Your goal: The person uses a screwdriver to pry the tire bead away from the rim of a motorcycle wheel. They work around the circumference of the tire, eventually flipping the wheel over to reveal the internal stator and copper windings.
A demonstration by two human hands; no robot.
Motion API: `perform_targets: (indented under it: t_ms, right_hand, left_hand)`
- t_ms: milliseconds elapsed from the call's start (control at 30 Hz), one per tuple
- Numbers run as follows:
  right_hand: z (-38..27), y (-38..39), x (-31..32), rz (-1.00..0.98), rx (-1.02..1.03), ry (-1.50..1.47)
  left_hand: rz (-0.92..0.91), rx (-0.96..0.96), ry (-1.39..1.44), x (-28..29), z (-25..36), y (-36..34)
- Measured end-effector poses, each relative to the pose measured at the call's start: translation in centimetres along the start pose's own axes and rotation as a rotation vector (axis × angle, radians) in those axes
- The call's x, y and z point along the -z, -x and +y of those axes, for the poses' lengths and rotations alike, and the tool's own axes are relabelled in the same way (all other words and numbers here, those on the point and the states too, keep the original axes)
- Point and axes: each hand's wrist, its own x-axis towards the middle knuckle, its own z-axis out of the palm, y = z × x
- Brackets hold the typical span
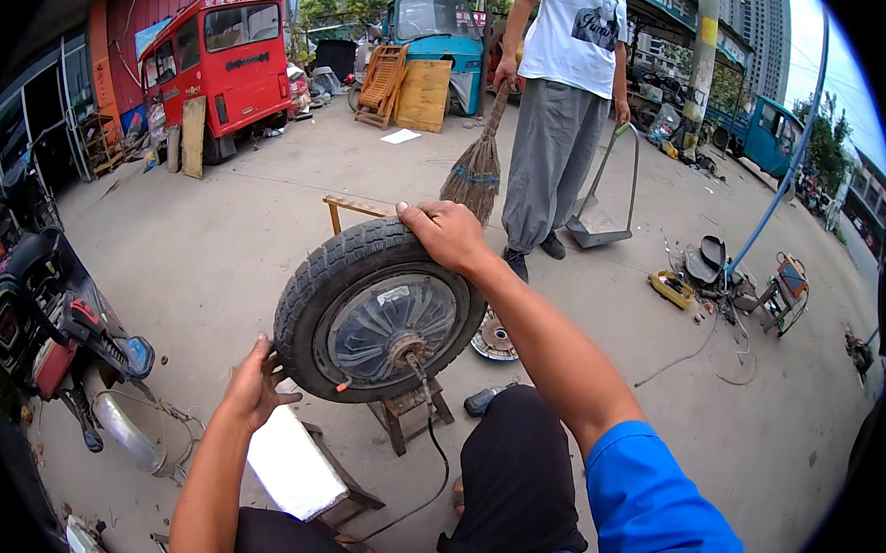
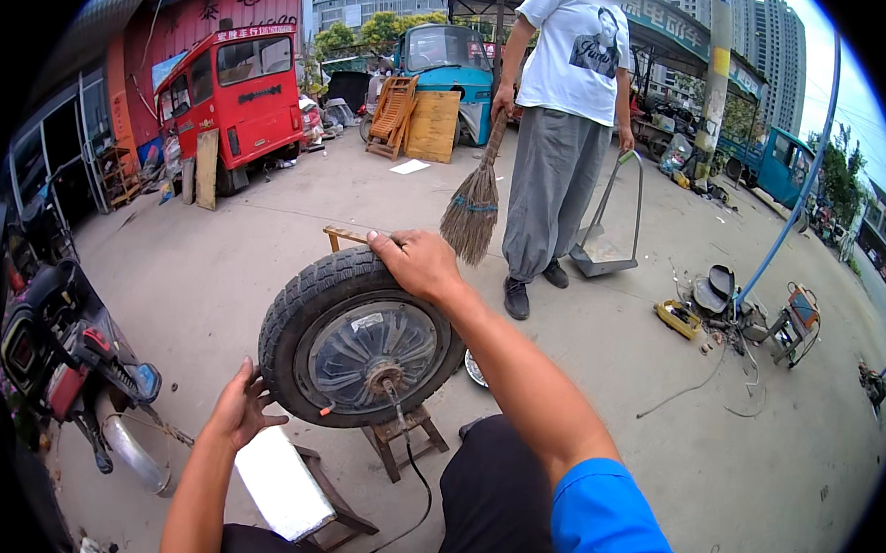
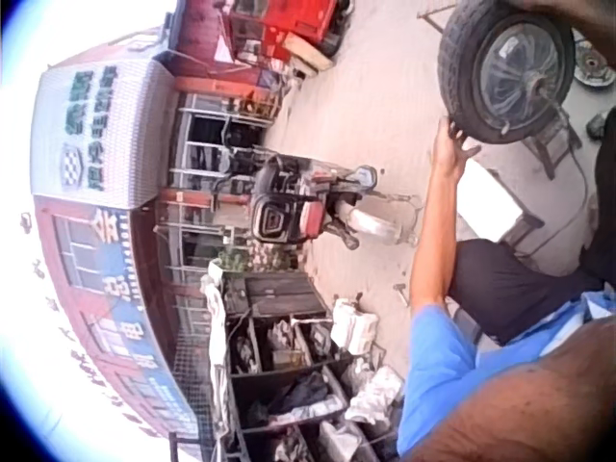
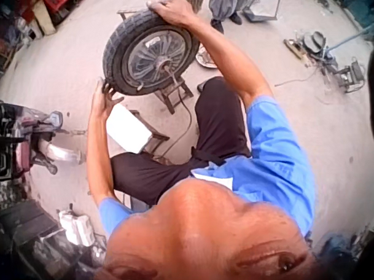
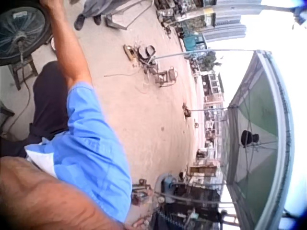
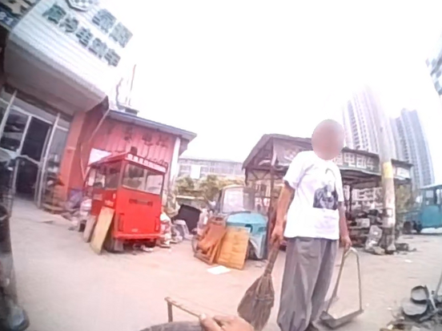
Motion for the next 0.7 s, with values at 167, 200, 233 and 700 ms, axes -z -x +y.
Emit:
perform_targets:
  t_ms: [167,200,233,700]
  right_hand:
    - [0.5,0.5,0.9,0.015,-0.039,-0.024]
    - [0.5,0.7,0.8,0.027,-0.038,-0.038]
    - [0.5,0.8,0.8,0.023,-0.04,-0.032]
    - [0.7,0.5,0.7,0.0,-0.084,-0.009]
  left_hand:
    - [0.107,0.045,-0.03,4.9,-2.9,-0.6]
    - [0.12,0.05,-0.051,5.8,-3.4,-0.4]
    - [0.193,0.055,-0.05,6.3,-3.9,-0.1]
    - [0.543,0.02,-0.31,15.9,-10.0,6.7]
